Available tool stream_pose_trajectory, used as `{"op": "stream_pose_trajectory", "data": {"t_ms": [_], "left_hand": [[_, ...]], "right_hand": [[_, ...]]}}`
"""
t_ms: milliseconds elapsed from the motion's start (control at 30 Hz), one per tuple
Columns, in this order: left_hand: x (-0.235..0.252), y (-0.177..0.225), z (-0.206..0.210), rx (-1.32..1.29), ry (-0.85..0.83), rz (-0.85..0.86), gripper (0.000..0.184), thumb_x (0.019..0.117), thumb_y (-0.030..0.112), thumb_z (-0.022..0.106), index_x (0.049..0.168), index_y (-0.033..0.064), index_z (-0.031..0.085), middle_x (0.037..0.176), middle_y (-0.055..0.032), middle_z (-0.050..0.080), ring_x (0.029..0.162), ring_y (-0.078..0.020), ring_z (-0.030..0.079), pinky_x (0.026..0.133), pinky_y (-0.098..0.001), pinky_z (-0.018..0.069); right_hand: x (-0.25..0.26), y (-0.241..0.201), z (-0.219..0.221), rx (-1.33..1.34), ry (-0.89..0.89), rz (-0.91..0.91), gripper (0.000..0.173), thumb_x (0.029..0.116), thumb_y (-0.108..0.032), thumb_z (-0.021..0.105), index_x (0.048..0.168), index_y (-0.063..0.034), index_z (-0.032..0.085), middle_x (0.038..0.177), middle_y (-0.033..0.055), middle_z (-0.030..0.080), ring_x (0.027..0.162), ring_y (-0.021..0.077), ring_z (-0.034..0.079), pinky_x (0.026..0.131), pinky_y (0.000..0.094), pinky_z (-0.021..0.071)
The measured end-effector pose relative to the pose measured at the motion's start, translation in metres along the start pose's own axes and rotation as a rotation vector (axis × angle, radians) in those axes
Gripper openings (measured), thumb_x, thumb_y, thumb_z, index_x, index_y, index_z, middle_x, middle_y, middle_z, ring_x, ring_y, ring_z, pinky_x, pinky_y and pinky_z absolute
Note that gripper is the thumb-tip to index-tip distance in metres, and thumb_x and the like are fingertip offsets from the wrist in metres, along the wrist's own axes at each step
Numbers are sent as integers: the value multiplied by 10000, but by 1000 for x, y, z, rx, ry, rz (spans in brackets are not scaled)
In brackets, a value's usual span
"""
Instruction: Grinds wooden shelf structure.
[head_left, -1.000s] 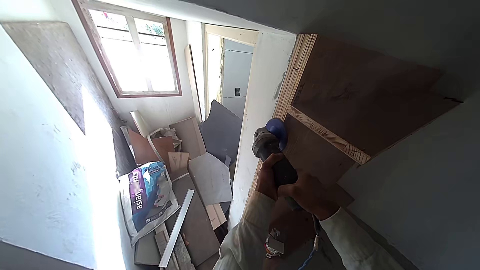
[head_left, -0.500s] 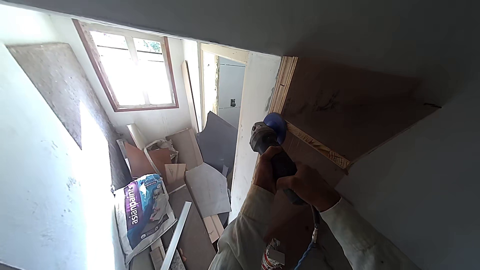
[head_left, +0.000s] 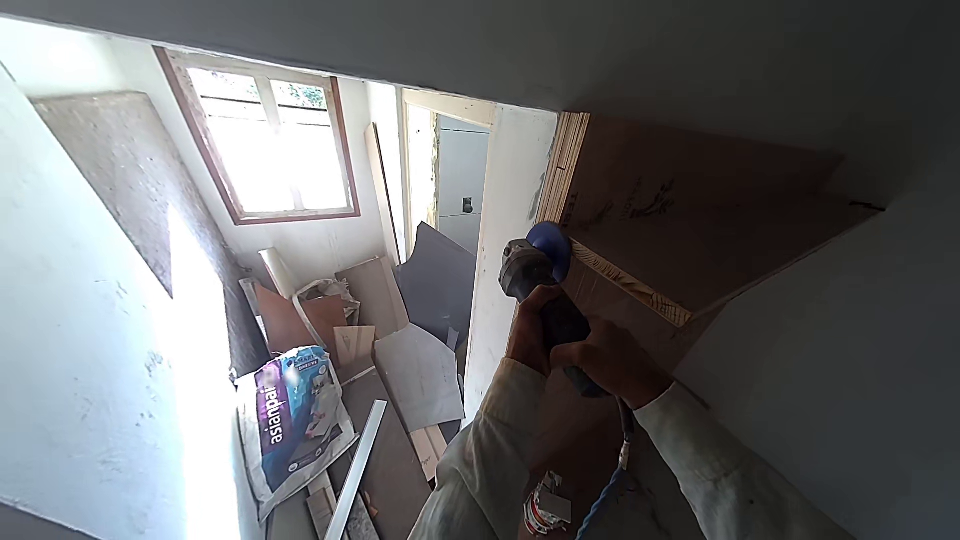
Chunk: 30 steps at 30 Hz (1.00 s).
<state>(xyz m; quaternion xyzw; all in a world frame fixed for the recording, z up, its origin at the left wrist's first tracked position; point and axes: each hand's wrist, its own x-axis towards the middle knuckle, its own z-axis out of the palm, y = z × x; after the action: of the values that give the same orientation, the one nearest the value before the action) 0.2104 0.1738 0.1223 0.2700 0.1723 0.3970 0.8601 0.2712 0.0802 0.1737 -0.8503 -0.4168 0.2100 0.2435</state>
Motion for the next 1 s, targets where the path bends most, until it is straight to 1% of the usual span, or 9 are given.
{"op": "stream_pose_trajectory", "data": {"t_ms": [133,267,467,533,600,733,900,967,1000], "left_hand": [[4,1,4,3,-33,14,159,933,234,583,1019,101,600,782,-80,650,639,-167,659,555,-340,563],[4,-9,-8,-21,0,-25,167,941,256,587,994,100,617,782,-84,661,642,-176,668,558,-346,570],[11,-28,-34,-5,13,-3,252,910,258,621,1109,108,586,837,-97,658,683,-191,668,587,-365,567],[6,-32,-41,37,47,-11,295,880,320,660,1102,133,604,821,-70,666,651,-159,674,546,-326,566],[4,-31,-45,-2,36,-19,282,870,303,676,1077,123,616,813,-85,668,641,-170,670,540,-335,563],[1,-17,-25,23,6,12,258,885,294,651,1082,134,603,798,-61,665,625,-142,674,520,-307,564],[2,10,16,1,-63,36,141,948,217,567,1027,103,592,776,-76,653,632,-161,665,546,-329,568],[3,18,27,8,-73,52,130,940,211,571,1008,103,600,771,-74,651,627,-160,662,542,-326,566],[3,21,30,15,-74,53,134,937,219,575,1000,104,604,770,-72,649,630,-161,661,545,-327,564]], "right_hand": [[0,-1,-3,1,22,1,612,784,-393,862,1231,-54,618,969,141,683,924,304,671,780,529,529],[5,10,8,-19,16,7,594,785,-385,862,1224,-68,620,953,124,684,916,283,670,775,517,523],[12,23,27,-42,-19,29,597,767,-398,862,1205,-67,626,952,120,691,917,283,677,787,517,530],[13,23,32,-62,-53,49,590,761,-403,865,1178,-60,628,956,119,691,929,280,679,798,506,533],[11,18,33,-69,-73,63,597,772,-399,866,1191,-50,623,974,125,688,946,276,674,816,497,529],[2,4,18,-75,-22,50,595,779,-409,855,1192,-51,618,963,119,686,943,276,673,811,496,525],[-5,-10,-13,-14,66,-17,573,797,-398,853,1199,-60,624,932,124,679,898,286,670,760,513,522],[-5,-15,-22,24,65,-32,540,788,-392,858,1154,-55,650,919,134,684,888,302,673,755,530,527],[-3,-16,-25,39,71,-48,502,778,-392,861,1093,-55,664,890,132,682,865,302,673,740,534,524]]}}
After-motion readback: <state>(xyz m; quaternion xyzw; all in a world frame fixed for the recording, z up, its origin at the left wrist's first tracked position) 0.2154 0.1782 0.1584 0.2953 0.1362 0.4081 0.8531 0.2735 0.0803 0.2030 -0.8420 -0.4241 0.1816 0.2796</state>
